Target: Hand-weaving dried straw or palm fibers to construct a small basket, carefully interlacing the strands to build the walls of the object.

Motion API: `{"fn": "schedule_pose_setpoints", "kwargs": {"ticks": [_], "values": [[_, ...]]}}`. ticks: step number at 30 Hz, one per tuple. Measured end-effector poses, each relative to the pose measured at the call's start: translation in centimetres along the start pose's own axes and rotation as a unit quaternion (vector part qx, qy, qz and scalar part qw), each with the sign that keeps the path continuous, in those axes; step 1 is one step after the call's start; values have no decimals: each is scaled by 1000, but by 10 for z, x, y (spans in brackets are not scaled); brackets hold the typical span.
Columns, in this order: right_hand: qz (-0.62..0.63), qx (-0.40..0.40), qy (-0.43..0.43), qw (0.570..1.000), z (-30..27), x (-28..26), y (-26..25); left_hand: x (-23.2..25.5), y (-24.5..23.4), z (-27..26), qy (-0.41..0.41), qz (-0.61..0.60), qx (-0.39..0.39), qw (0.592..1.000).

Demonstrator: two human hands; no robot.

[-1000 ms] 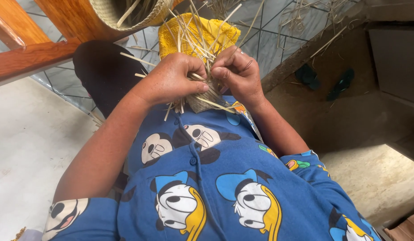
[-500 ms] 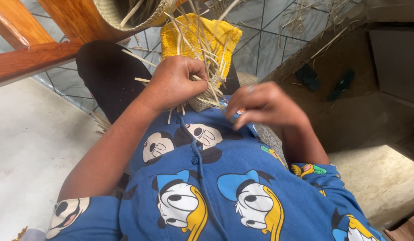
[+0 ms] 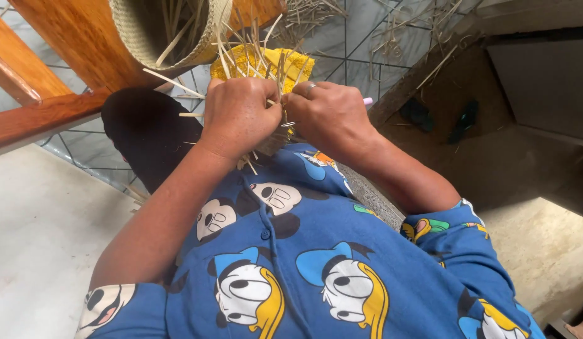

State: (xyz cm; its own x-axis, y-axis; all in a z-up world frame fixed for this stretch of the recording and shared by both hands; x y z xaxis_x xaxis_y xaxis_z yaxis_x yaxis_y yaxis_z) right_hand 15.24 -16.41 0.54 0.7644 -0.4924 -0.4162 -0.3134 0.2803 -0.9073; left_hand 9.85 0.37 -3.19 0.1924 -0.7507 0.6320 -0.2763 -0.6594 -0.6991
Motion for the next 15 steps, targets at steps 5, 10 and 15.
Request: {"fn": "schedule_pose_setpoints", "kwargs": {"ticks": [5,10,15], "values": [[73,-135,106,982,15,-4,-9,0,-3,-6,14,-10,36,999],[-43,-81,46,995,5,17,20,0,3,-3,44,19,54,997],[-161,7,-57,985,23,4,4,-3,4,-8,85,-7,118,989]]}}
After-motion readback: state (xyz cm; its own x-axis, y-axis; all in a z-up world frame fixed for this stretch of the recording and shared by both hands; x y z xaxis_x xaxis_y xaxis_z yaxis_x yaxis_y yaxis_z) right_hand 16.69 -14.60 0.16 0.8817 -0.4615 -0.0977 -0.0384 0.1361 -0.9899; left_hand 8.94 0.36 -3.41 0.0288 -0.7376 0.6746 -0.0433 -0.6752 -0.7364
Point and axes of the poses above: each hand's wrist, its own z-axis towards the middle knuckle, its own y-axis out of the palm, x = y × z, the point moved 3 cm from there along z, towards the middle knuckle, and after that the axes turned 9 degrees about y, right-handed, at the moved point
